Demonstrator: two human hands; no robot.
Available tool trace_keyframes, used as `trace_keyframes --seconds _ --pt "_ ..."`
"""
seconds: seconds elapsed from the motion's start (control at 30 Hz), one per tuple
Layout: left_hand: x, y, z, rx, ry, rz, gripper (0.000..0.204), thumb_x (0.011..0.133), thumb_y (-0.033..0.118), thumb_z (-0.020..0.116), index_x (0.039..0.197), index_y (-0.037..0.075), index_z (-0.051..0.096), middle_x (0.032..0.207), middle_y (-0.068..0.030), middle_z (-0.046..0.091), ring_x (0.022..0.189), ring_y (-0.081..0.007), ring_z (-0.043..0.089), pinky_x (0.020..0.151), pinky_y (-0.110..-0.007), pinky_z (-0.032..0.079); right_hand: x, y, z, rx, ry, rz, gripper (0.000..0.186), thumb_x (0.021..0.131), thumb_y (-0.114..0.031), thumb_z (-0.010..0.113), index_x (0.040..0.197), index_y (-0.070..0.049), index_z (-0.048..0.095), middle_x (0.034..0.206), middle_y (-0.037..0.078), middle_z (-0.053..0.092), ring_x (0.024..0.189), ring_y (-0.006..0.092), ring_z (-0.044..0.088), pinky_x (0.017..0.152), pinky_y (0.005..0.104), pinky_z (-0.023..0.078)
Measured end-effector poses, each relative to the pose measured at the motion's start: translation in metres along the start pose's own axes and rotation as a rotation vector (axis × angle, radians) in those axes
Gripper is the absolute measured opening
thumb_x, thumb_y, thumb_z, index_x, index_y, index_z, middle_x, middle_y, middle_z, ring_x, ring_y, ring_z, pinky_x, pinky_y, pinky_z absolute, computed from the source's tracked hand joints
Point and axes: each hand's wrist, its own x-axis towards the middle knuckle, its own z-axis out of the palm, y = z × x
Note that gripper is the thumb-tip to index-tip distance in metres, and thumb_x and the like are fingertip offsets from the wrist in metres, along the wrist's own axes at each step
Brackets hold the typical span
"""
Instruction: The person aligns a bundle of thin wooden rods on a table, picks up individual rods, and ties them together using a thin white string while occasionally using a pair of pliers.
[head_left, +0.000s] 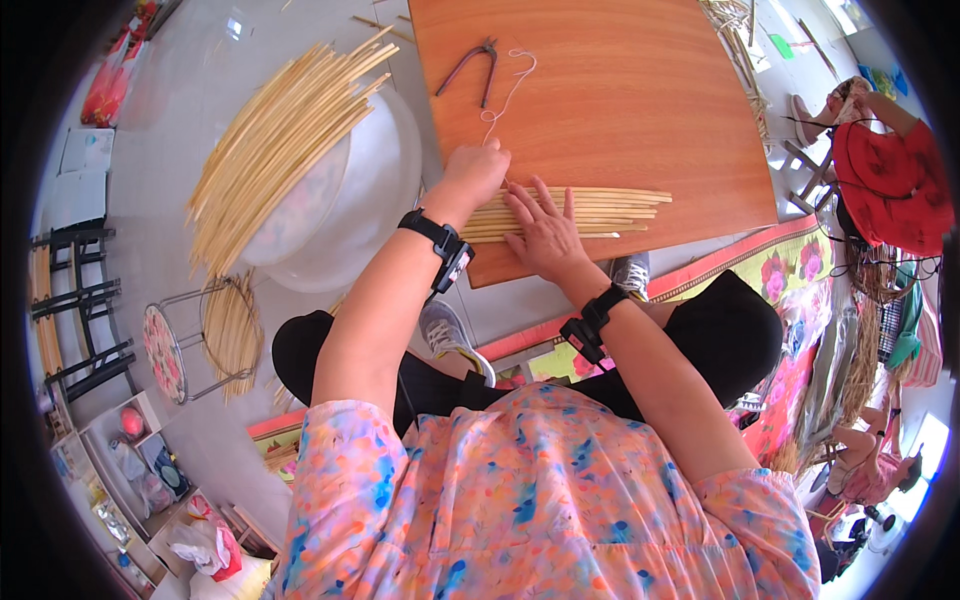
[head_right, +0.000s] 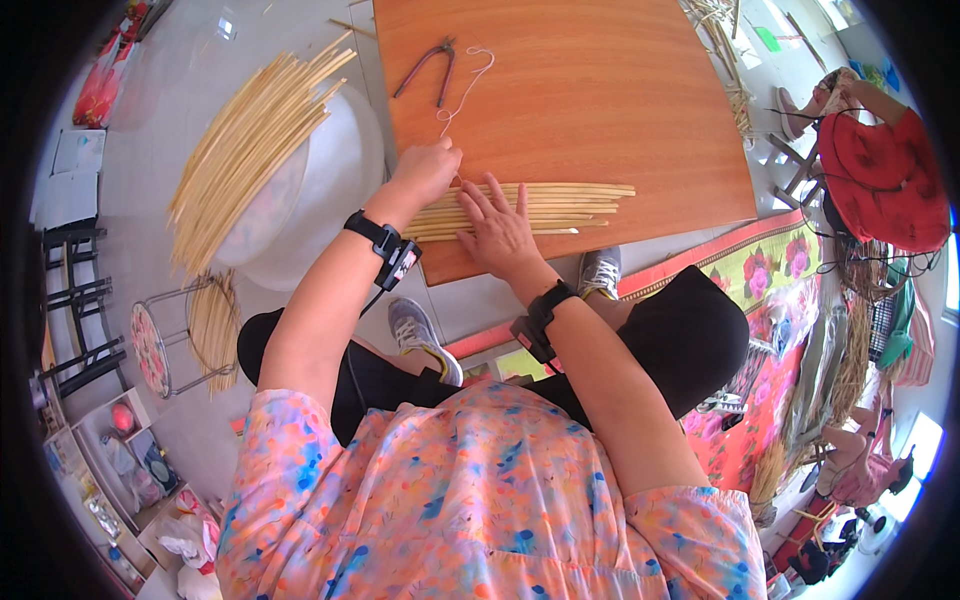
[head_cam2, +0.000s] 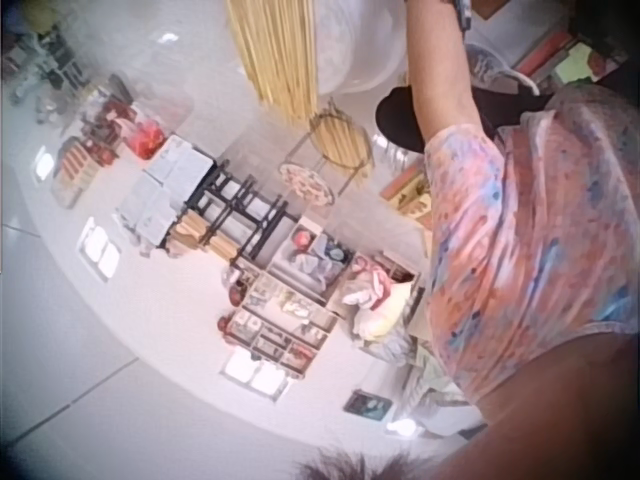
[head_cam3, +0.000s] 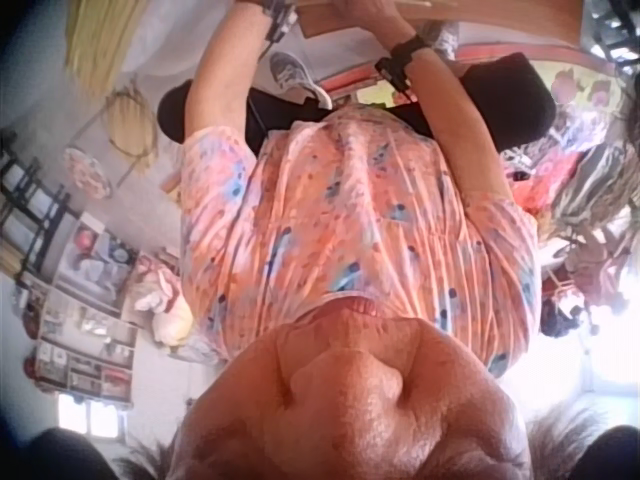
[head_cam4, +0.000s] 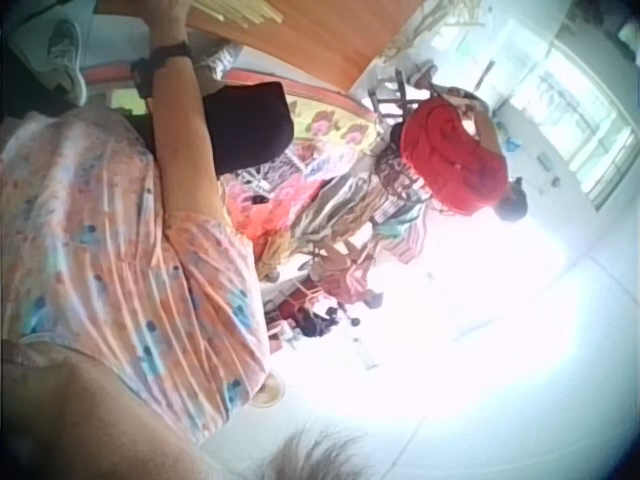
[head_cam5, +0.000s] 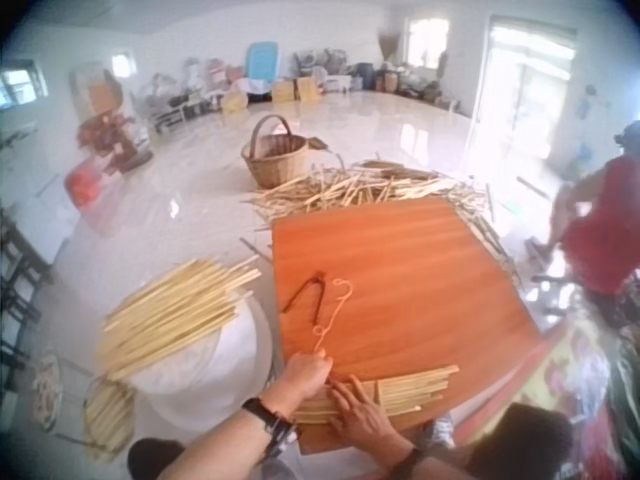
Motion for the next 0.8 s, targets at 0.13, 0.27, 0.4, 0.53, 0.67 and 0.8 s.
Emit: trace_keyframes --seconds 0.13,0.27,0.4,0.53,0.67,0.8 --pt "-0.015 -0.003 -0.005 -0.052 0.083 0.011 0.01 0.084 0.01 0.061 0.092 0.005 0.061 0.099 -0.0146 0.061 0.076 -0.0353 0.065 0.067 -0.046 0.052 -0.002 0.002 0.002 0.024 0.016 -0.016 0.061 0.087 -0.036 0.059 0.141 -0.013 0.042 0.152 0.001 0.035 0.145 0.029 0.02 0.113 0.064 0.011" --pt "-0.044 -0.002 -0.005 -0.087 0.191 0.056 0.039 0.088 0.019 0.062 0.123 0.004 0.054 0.129 -0.0165 0.052 0.114 -0.0329 0.053 0.093 -0.045 0.045 0.0 0.003 0.002 0.033 -0.019 -0.017 0.061 0.087 -0.037 0.06 0.141 -0.014 0.042 0.153 0.0 0.034 0.146 0.0282 0.02 0.113 0.0636 0.012" --pt "-0.073 0.019 0.001 -0.046 0.014 -0.004 0.07 0.091 0.037 0.058 0.148 0.006 0.03 0.156 -0.0114 0.026 0.145 -0.0258 0.021 0.116 -0.05 0.021 -0.002 0.008 0.002 0.035 0.003 -0.03 0.061 0.087 -0.036 0.059 0.141 -0.013 0.042 0.153 0.0 0.033 0.146 0.0274 0.02 0.113 0.0632 0.013" --pt "-0.09 0.033 0.017 0.053 -0.057 -0.027 0.084 0.088 0.052 0.057 0.152 0.01 0.021 0.16 -0.0056 0.017 0.147 -0.0231 0.015 0.118 -0.052 0.016 -0.004 0.009 0.001 0.041 0.033 -0.031 0.059 0.088 -0.034 0.058 0.141 -0.013 0.042 0.154 0.0 0.033 0.145 0.0274 0.021 0.113 0.0631 0.013" --pt "-0.091 0.038 0.022 0.057 -0.065 -0.065 0.089 0.086 0.054 0.059 0.153 0.011 0.019 0.16 -0.0037 0.014 0.148 -0.0227 0.014 0.118 -0.053 0.014 -0.003 0.011 0.0 0.039 0.031 -0.052 0.059 0.088 -0.03 0.056 0.142 -0.013 0.04 0.153 0.001 0.033 0.145 0.0282 0.021 0.113 0.0636 0.014" --pt "-0.101 0.03 0.031 0.084 0.005 -0.058 0.091 0.084 0.055 0.06 0.152 0.01 0.021 0.16 -0.0046 0.017 0.147 -0.0236 0.016 0.116 -0.057 0.017 0.002 -0.003 -0.006 0.035 -0.031 0.015 0.061 0.086 -0.027 0.058 0.142 -0.013 0.039 0.153 0.001 0.033 0.145 0.0285 0.021 0.113 0.0645 0.015"
